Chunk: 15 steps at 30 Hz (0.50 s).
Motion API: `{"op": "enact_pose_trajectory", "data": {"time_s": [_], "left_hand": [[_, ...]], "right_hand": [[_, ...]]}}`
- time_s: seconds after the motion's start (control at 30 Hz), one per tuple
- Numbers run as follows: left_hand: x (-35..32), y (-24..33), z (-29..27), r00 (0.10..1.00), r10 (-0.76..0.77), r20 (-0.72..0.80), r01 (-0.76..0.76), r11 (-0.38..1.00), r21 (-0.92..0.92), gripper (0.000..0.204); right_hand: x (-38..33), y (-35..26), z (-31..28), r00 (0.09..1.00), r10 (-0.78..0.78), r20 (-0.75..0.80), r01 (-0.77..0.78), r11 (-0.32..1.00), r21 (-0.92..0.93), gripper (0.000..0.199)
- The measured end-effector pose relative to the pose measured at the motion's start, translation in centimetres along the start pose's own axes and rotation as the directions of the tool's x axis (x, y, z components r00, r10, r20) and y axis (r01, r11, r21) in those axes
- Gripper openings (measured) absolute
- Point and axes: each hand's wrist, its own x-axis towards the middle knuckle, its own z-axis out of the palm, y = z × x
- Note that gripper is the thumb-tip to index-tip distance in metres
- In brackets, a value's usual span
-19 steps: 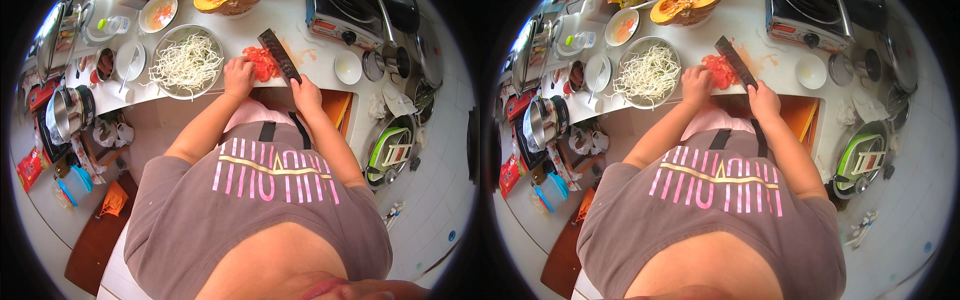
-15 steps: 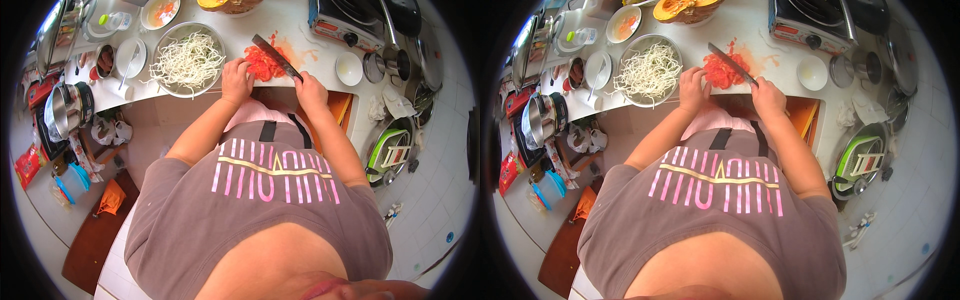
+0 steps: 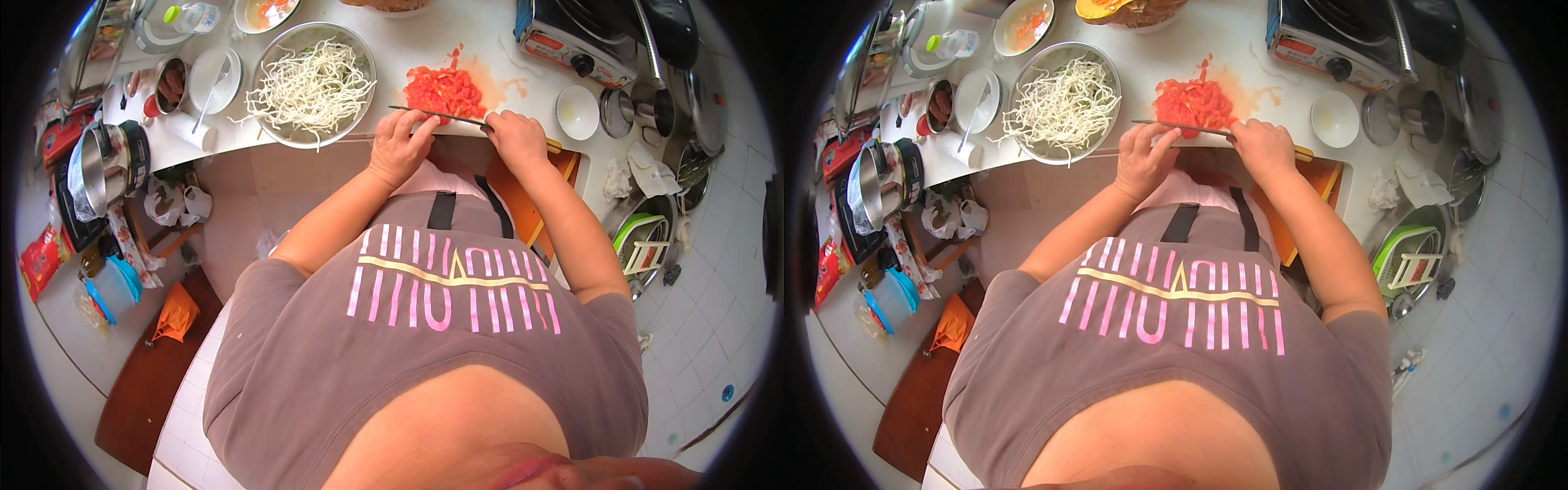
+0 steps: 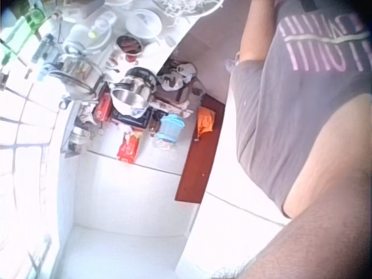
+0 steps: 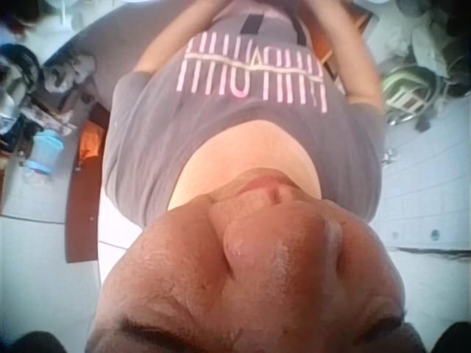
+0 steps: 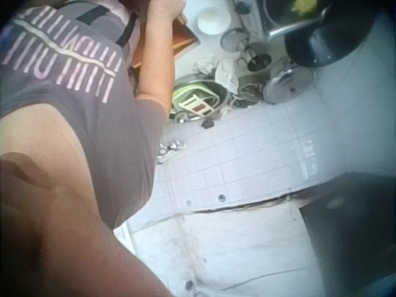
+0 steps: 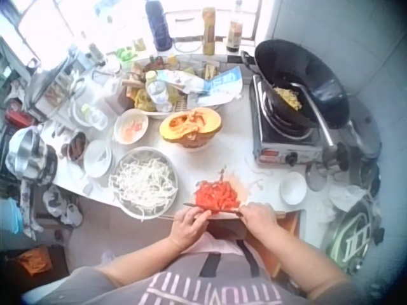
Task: The person chops a tomato into small pieces using a cleaver on a cutting board. They then transfer the chopped tomato into a plastic container and wipe the cutting board clean. Finally, they squeeze water out of a bowl of bean sprouts by hand.
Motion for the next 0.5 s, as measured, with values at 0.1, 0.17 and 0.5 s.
{"op": "enact_pose_trajectory", "data": {"time_s": [0.1, 0.17, 0.5], "left_hand": [[-0.8, 0.0, -0.3, 0.999, 0.042, 0.032, -0.041, 0.999, -0.011, 0.036], [-1.7, -0.2, 0.0, 0.99, 0.046, 0.134, -0.043, 0.999, -0.029, 0.034], [-3.2, -1.6, 5.3, 0.98, -0.112, 0.163, 0.129, 0.987, -0.1, 0.025]], "right_hand": [[0.4, 0.1, 0.4, 0.999, -0.037, -0.006, 0.037, 0.999, -0.007, 0.013], [0.8, 0.1, 0.6, 0.998, -0.056, 0.0, 0.056, 0.998, -0.003, 0.012], [2.5, 0.5, 1.7, 0.974, -0.072, 0.214, 0.089, 0.993, -0.074, 0.008]]}}
